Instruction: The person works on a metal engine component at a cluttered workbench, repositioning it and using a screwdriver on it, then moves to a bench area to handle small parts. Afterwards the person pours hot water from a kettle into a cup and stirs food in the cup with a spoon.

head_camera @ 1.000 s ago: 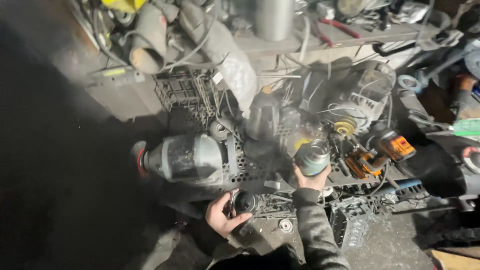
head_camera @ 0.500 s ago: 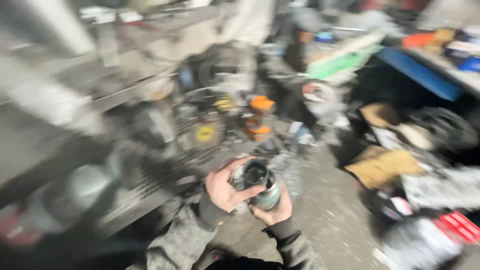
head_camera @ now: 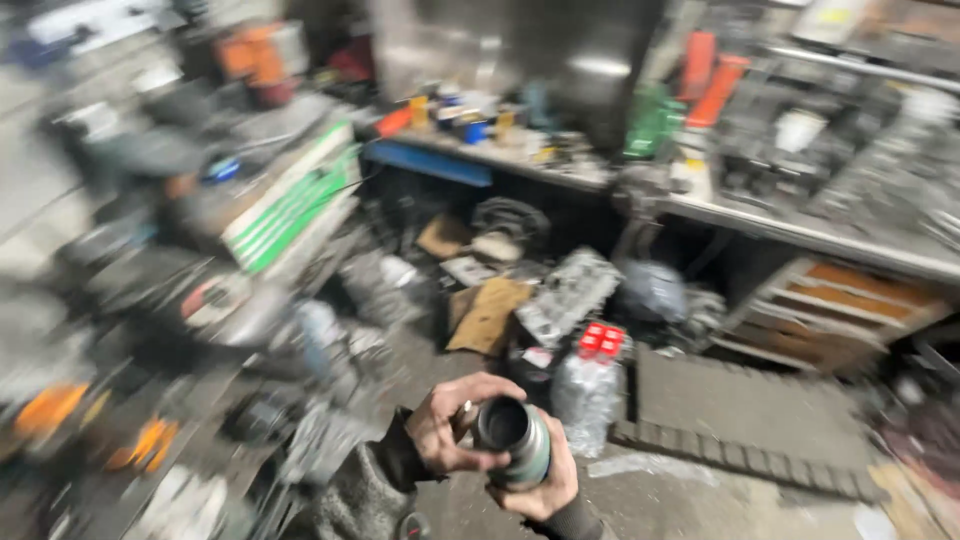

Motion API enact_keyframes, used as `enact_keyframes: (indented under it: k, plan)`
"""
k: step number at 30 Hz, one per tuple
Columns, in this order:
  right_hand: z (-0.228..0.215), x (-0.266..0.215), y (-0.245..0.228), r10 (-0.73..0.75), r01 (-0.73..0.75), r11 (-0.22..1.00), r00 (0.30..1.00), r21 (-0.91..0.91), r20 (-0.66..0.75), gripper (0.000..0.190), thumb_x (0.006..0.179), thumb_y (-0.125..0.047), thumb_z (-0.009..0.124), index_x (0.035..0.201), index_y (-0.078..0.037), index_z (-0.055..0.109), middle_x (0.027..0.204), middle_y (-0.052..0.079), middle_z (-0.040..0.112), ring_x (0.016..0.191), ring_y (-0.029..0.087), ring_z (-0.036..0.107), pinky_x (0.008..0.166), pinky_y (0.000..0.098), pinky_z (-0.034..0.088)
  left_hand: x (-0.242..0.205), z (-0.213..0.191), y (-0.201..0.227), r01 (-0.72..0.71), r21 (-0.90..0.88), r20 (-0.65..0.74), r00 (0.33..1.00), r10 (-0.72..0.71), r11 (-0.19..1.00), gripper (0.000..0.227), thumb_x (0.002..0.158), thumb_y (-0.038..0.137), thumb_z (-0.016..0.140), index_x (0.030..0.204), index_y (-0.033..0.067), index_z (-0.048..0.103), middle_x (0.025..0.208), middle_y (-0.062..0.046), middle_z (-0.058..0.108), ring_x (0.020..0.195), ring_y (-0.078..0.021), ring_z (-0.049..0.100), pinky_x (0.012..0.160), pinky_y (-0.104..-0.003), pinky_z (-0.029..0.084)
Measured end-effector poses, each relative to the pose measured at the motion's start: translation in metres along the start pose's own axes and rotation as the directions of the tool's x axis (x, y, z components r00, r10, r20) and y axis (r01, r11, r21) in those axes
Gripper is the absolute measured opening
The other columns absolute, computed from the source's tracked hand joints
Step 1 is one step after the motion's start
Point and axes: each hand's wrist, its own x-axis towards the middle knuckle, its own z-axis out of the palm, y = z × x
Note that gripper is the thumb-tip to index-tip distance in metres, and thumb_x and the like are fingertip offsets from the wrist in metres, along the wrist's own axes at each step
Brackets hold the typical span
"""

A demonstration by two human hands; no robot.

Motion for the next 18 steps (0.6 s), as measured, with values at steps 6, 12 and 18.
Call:
enact_keyframes:
  k: [6, 12, 18]
  plan:
    - [-0.064, 0.019, 0.025, -0.048, -0.023, 0.975, 0.95, -0.221, -0.308, 0.104, 0.053, -0.015, 0.096, 0.142, 0.001, 0.044, 0.13, 0.016, 0.062, 0.118, 0.029, 0.067, 0.102, 0.0405, 0.053, 0.132, 0.056, -0.032, -0.208, -0.099, 0.294, 0.928, 0.228, 0.973, 0.087, 0.066, 0.044, 0.093, 0.132, -0.0027, 0.063, 0.129, -0.021, 0.067, 0.118, -0.0321, 0.068, 0.101, -0.04, 0.053]
    - [-0.148, -0.009, 0.323, 0.227, -0.395, 0.919, 0.512, 0.007, -0.828, 0.056, 0.069, -0.013, 0.091, 0.111, 0.004, 0.058, 0.097, 0.017, 0.07, 0.089, 0.027, 0.07, 0.086, 0.0386, 0.06, 0.25, 0.132, -0.093, -0.282, -0.325, 0.26, 0.891, 0.372, 0.903, 0.064, 0.077, 0.038, 0.094, 0.123, 0.0, 0.07, 0.109, -0.014, 0.077, 0.1, -0.027, 0.079, 0.091, -0.035, 0.061]
    - [-0.256, 0.118, 0.068, 0.172, -0.184, 0.983, 0.867, 0.02, -0.468, 0.073, 0.06, -0.01, 0.089, 0.126, 0.001, 0.058, 0.11, 0.008, 0.069, 0.1, 0.018, 0.07, 0.089, 0.0329, 0.058, 0.396, 0.205, -0.116, -0.103, -0.615, 0.644, 0.507, 0.573, 0.782, 0.058, 0.085, 0.03, 0.088, 0.132, 0.0003, 0.069, 0.124, -0.015, 0.075, 0.116, -0.0282, 0.075, 0.102, -0.036, 0.058]
